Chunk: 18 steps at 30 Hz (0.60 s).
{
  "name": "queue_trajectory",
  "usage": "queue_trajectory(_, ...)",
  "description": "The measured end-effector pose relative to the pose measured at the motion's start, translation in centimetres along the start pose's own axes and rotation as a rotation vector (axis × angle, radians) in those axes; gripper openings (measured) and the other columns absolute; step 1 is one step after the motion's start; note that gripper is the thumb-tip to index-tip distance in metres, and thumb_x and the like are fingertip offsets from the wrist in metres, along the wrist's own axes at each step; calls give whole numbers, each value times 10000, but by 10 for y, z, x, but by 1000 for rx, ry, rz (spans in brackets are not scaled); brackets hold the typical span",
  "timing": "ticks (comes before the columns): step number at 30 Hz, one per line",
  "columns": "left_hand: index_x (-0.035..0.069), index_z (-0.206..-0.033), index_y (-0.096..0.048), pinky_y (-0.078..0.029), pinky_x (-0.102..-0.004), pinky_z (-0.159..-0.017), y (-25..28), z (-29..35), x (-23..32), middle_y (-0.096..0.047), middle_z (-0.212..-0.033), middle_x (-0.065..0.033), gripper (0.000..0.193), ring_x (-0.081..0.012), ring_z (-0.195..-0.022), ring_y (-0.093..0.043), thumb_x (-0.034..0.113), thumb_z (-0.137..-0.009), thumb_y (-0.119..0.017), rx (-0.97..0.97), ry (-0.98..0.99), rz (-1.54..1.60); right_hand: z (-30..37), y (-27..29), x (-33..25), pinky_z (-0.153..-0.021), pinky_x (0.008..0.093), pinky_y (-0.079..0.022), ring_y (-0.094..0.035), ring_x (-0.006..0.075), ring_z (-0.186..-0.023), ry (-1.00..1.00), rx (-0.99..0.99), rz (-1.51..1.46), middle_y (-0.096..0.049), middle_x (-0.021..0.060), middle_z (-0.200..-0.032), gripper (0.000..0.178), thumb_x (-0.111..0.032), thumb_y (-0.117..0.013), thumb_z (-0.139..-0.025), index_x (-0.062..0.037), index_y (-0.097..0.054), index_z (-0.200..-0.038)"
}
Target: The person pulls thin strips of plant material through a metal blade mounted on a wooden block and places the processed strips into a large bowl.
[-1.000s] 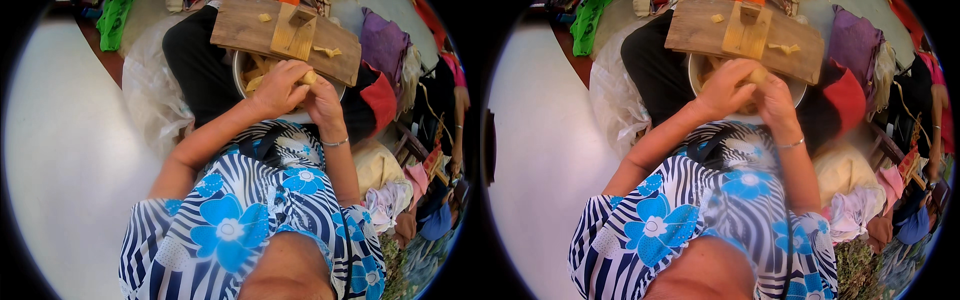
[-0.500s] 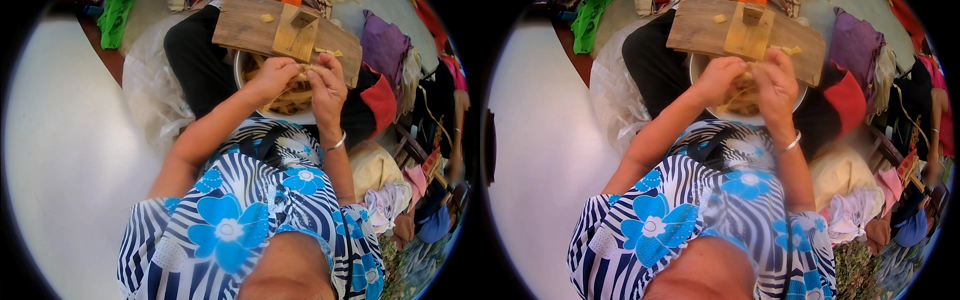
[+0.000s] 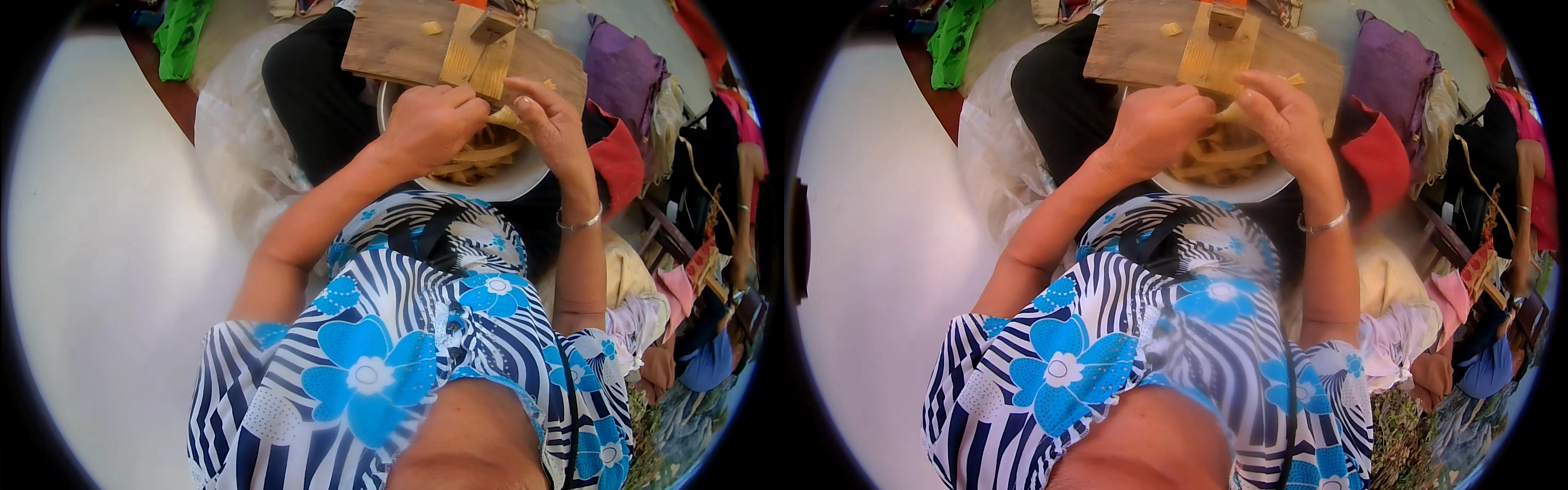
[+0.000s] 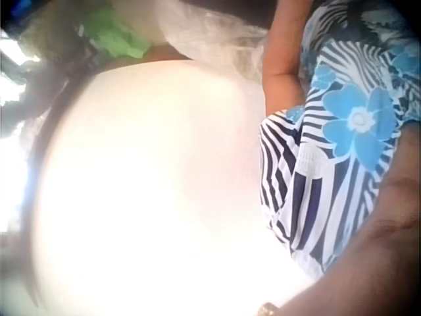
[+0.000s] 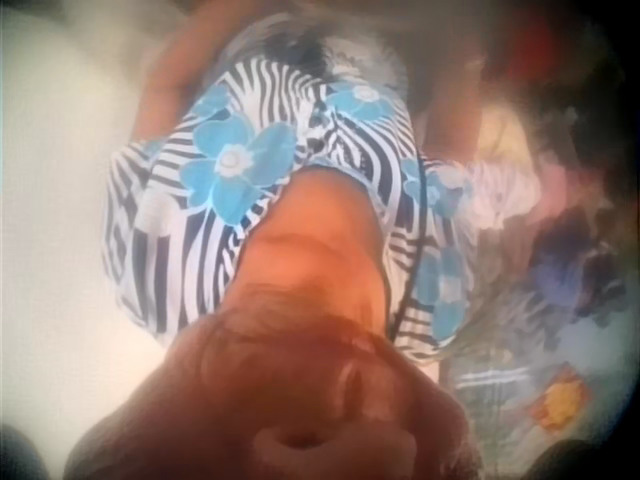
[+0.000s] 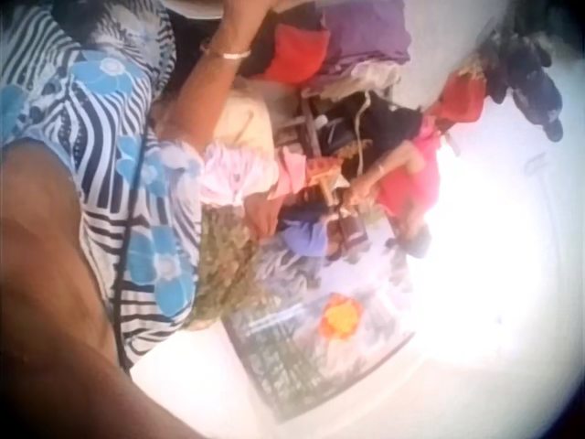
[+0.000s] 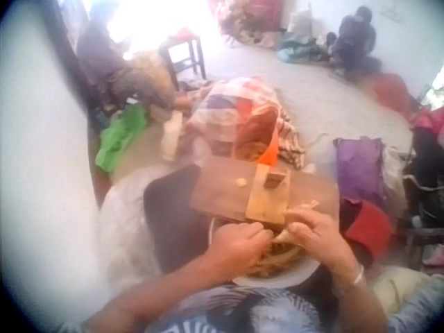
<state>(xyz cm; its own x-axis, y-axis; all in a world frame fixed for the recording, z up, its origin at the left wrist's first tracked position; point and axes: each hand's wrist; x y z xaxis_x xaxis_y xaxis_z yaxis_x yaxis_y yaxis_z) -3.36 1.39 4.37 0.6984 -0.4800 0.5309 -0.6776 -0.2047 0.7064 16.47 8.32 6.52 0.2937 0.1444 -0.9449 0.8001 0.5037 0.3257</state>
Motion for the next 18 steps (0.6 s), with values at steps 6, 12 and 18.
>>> queue_trajectory(6,83,-836,-597,-483,-384,-598,-3,-4,5,-599,-758,-96,84,-311,-713,-596,146,-802,-641,-71,147,100,-3,5,0,-813,267,-465,-591,144,-895,-182,-349,-6,-653,49,-966,196,-73,-620,-862,-4,-644,-1044)
queue_trajectory(12,37,-868,-618,-473,-331,-596,11,0,16,-617,-737,-99,117,-226,-676,-616,153,-855,-603,-236,383,311,1,-1,-14,-866,283,-442,-578,138,-997,391,-184,712,-654,52,-1000,205,-11,-615,-815,-11,-643,-1018)
queue_trajectory(18,8,-865,-642,-417,-242,-571,10,-10,-7,-594,-709,1,181,-76,-641,-523,186,-885,-612,-260,691,888,3,-1,-5,-696,252,-480,-614,113,-845,-250,-198,-354,-640,22,-1019,190,-69,-608,-844,-34,-638,-1028)
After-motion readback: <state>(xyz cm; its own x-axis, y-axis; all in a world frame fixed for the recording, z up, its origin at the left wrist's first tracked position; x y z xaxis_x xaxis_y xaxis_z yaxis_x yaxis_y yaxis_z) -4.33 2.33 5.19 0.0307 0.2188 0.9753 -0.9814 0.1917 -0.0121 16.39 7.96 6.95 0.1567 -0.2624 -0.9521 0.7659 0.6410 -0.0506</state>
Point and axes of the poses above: each hand's wrist, its own z-axis away from the middle knuckle, its own y-axis out of the back of the hand, x = y × z
